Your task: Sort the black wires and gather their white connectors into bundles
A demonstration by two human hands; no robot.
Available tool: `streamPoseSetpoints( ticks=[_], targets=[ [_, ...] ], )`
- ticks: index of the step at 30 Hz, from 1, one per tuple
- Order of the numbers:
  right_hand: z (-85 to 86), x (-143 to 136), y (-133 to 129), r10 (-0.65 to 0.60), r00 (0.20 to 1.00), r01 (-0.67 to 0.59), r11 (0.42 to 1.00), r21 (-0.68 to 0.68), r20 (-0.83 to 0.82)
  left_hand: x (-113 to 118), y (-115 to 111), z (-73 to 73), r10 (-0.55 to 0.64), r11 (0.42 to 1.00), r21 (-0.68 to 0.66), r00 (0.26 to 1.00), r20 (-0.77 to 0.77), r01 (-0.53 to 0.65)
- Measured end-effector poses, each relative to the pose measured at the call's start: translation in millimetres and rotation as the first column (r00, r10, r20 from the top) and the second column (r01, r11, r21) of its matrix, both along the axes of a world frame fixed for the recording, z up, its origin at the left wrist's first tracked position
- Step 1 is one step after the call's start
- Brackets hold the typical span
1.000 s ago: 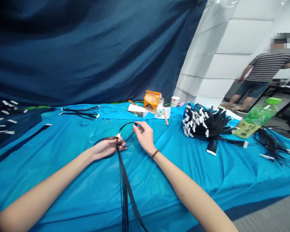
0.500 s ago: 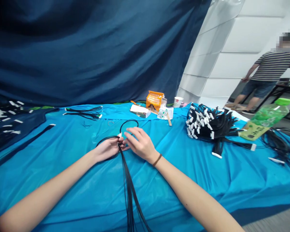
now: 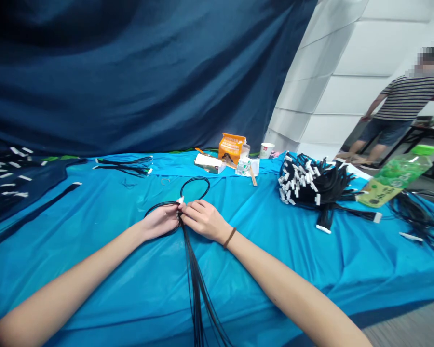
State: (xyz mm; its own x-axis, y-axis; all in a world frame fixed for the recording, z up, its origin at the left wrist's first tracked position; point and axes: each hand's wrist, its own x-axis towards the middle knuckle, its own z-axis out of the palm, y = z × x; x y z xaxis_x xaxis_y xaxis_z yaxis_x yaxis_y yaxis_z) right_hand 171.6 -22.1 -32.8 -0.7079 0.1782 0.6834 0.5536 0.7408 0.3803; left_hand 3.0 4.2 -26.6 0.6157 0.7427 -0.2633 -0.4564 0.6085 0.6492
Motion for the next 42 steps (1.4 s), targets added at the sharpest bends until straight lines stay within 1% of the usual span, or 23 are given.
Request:
streamPoseSetpoints(
  ticks=[5,11,14,17,19,21,23,25,27,28,29,30,31,32,33,34,35,36,38,39,40,41,42],
  targets=[
    [-1.0,0,0,0.021,1.000,-0.021,1.000,-0.007,0.013,0,-1,1.1,-0.021,1.000,0.015,1.000,0.004,0.021],
    [-1.4,0,1,-0.005,1.000,0.005,0.998,0.056,0.012,1,-2,2.1,-0.004,1.000,-0.016,1.000,-0.004,0.004],
    [-2.6,-1,1,0.000,1.000,0.001,0.999,0.045,-0.005,1,-3,2.8,0.003,1.000,-0.026,1.000,-0.009,-0.003],
    [-3.6,-3,0,0.007,0.998,-0.009,0.999,-0.045,-0.056,2,-4,4.5,0.006,1.000,-0.027,1.000,-0.017,-0.006],
    [-3.2,-4,-1,0.015,0.994,-0.031,0.987,-0.156,-0.106,2,-5,5.8,0.011,1.000,-0.024,1.000,-0.023,-0.012],
    [-1.2,-6,-3,0.037,0.984,-0.088,0.953,-0.290,-0.176,2,-6,6.4,0.014,1.000,-0.022,0.999,-0.034,-0.015],
    [2.8,-6,-4,0.071,0.958,-0.186,0.892,-0.412,-0.278,2,-6,6.1,0.010,1.000,-0.015,0.999,-0.036,-0.011],
    [8.6,-6,-6,0.084,0.909,-0.303,0.806,-0.508,-0.409,2,-5,5.3,0.003,1.000,0.002,1.000,-0.029,-0.003],
    [15.5,-6,-9,0.045,0.837,-0.427,0.678,-0.598,-0.546,1,-5,4.8,-0.012,1.000,0.022,0.999,-0.033,0.013],
    [19.1,-6,-11,0.003,0.788,-0.499,0.589,-0.636,-0.616,0,-5,4.9,-0.021,0.999,0.033,0.999,-0.038,0.022],
    [22.6,-6,-13,-0.056,0.724,-0.581,0.489,-0.651,-0.688,-1,-4,5.1,-0.030,0.998,0.045,0.999,-0.040,0.031],
    [26.2,-5,-14,-0.127,0.643,-0.668,0.390,-0.634,-0.755,-1,-5,5.4,-0.040,0.998,0.056,0.998,-0.037,0.042],
    [29.9,-4,-15,-0.204,0.549,-0.750,0.307,-0.585,-0.811,-2,-5,5.8,-0.052,0.997,0.063,0.998,-0.034,0.054],
    [33.6,-3,-15,-0.276,0.444,-0.822,0.252,-0.510,-0.853,-2,-5,6.0,-0.065,0.996,0.067,0.997,-0.032,0.067],
    [37.5,0,-14,-0.337,0.337,-0.877,0.228,-0.424,-0.879,-2,-5,5.9,-0.079,0.995,0.065,0.996,-0.032,0.081],
    [41.3,5,-13,-0.384,0.238,-0.911,0.230,-0.342,-0.892,-2,-5,5.6,-0.089,0.994,0.060,0.995,-0.036,0.091],
    [45.1,10,-11,-0.413,0.146,-0.927,0.260,-0.270,-0.899,-2,-5,5.0,-0.095,0.994,0.055,0.995,-0.043,0.098],
    [48.6,16,-9,-0.434,0.074,-0.928,0.299,-0.221,-0.898,-1,-5,4.2,-0.095,0.994,0.057,0.994,-0.048,0.097],
    [54.1,28,-3,-0.438,-0.022,-0.885,0.427,-0.186,-0.899,0,-6,2.8,-0.086,0.993,0.080,0.995,-0.051,0.090],
    [55.9,33,-2,-0.420,-0.038,-0.839,0.506,-0.199,-0.907,1,-6,2.4,-0.085,0.991,0.097,0.995,-0.050,0.090],
    [56.8,37,-1,-0.390,-0.031,-0.770,0.597,-0.227,-0.920,1,-7,2.3,-0.086,0.989,0.114,0.995,-0.049,0.091],
    [56.9,39,-1,-0.348,0.010,-0.672,0.692,-0.265,-0.937,2,-7,2.4,-0.087,0.987,0.131,0.995,-0.049,0.093],
    [56.2,39,-2,-0.304,0.087,-0.548,0.781,-0.301,-0.949,2,-8,2.7,-0.087,0.985,0.146,0.995,-0.051,0.094]
  ],
)
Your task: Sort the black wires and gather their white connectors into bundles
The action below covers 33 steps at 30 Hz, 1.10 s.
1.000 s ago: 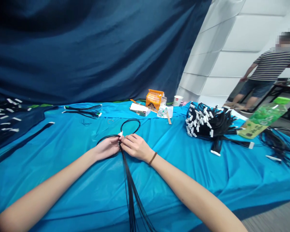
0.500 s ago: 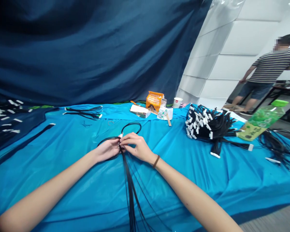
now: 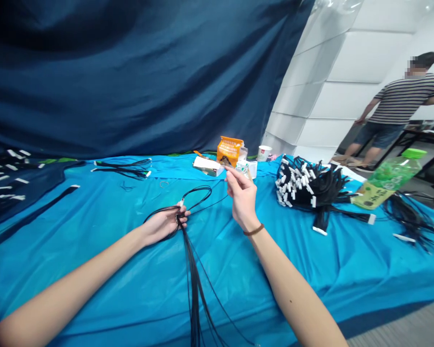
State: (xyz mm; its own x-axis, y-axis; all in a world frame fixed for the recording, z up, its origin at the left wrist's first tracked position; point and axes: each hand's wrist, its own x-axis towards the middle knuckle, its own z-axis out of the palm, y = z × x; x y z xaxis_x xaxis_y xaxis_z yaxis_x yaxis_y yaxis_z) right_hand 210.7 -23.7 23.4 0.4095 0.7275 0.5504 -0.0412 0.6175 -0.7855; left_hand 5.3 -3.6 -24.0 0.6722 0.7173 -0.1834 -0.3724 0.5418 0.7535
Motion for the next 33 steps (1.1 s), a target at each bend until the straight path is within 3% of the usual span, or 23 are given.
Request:
streamPoseSetpoints(
  ticks=[2,3,5,8,11,24,33],
  targets=[
    [-3.9,-5,-4,-0.207,0.935,0.169,0.974,0.151,0.289,1,-1,0.7,0.014,1.000,0.029,1.000,-0.007,-0.013],
    [-7.0,-9,-7,-0.273,0.864,0.186,0.954,0.235,0.424,2,-2,0.9,0.026,0.999,0.043,1.000,-0.012,-0.026],
    [-15.4,-19,-11,-0.305,0.716,0.094,0.934,0.346,0.628,3,-3,0.8,0.053,0.996,0.069,0.998,-0.017,-0.052],
    [-30.4,-32,-13,-0.335,0.535,-0.013,0.915,0.404,0.775,5,-5,0.3,0.098,0.989,0.117,0.995,-0.018,-0.095],
    [-41.5,-37,-11,-0.396,0.449,0.009,0.898,0.439,0.801,8,-8,0.4,0.158,0.976,0.157,0.987,-0.039,-0.150],
    [-43.0,-39,-11,-0.422,0.417,0.068,0.897,0.436,0.805,12,-12,-0.3,0.254,0.948,0.219,0.964,-0.076,-0.232],
    [-42.4,-44,-14,-0.337,0.530,0.107,0.937,0.332,0.778,14,-14,-1.5,0.309,0.920,0.285,0.945,-0.105,-0.269]
  ],
)
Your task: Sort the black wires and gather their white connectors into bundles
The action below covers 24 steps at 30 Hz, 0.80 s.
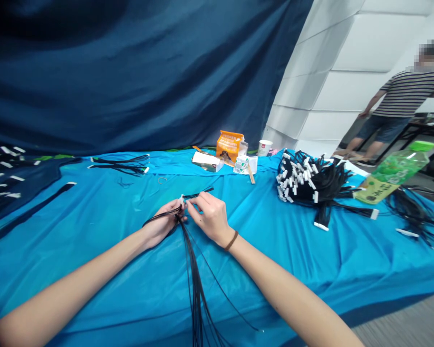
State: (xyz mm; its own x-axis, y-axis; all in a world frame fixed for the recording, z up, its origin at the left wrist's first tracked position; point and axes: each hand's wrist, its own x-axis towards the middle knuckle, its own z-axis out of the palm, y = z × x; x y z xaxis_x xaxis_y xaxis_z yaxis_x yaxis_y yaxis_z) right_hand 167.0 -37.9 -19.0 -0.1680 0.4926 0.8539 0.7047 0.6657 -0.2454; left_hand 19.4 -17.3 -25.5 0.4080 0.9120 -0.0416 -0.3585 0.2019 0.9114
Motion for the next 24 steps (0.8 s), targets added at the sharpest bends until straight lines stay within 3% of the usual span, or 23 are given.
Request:
streamPoseSetpoints(
  ticks=[13,20,24],
  targets=[
    [-1.9,-4.8,-3.3,-0.037,0.999,0.036,0.999,-0.036,-0.035,-0.7,3.4,-2.9,-0.002,1.000,0.017,1.000,0.004,0.002],
    [-3.6,-4.2,-0.7,0.138,0.988,-0.145,0.984,-0.100,-0.073,-0.7,3.2,-2.1,-0.011,1.000,0.016,1.000,0.028,0.010],
    [-5.6,-4.3,0.6,0.141,0.987,-0.150,0.982,-0.113,-0.082,0.2,2.9,-2.6,-0.028,1.000,0.006,0.999,0.042,0.027]
  ],
)
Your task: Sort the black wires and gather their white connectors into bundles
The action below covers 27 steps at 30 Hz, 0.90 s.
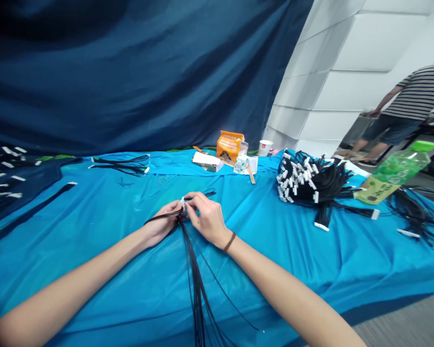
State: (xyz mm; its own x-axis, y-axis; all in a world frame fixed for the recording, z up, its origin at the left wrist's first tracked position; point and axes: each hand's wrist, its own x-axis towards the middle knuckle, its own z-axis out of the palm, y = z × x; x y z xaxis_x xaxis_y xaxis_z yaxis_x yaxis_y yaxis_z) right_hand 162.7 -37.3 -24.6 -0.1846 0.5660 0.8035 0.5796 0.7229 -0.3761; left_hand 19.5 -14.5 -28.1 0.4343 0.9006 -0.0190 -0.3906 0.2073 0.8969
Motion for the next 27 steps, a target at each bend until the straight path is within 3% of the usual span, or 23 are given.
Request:
streamPoseSetpoints(
  ticks=[6,10,14,17,20,27],
  targets=[
    [-0.1,1,3,0.007,1.000,-0.007,1.000,0.015,0.014,-2,4,-1.5,-0.030,0.998,-0.061,0.998,0.052,0.033],
    [1.3,6,0,-0.052,0.997,0.043,0.990,0.133,0.064,-6,10,-1.0,-0.064,0.979,-0.180,0.987,0.150,0.091],
    [4.7,13,-5,-0.218,0.945,0.099,0.899,0.426,0.242,-8,14,-0.7,-0.075,0.962,-0.243,0.976,0.203,0.125],
    [6.2,17,-4,-0.236,0.869,-0.059,0.824,0.564,0.436,-8,14,1.9,-0.028,0.949,-0.303,0.978,0.205,0.090],
    [4.1,16,-1,-0.180,0.786,-0.209,0.823,0.528,0.592,-8,12,5.9,0.006,0.931,-0.359,0.983,0.183,0.061],
    [-2.6,12,6,-0.121,0.763,-0.245,0.855,0.458,0.635,-9,12,6.3,-0.020,0.933,-0.351,0.985,0.173,0.081]
  ],
)
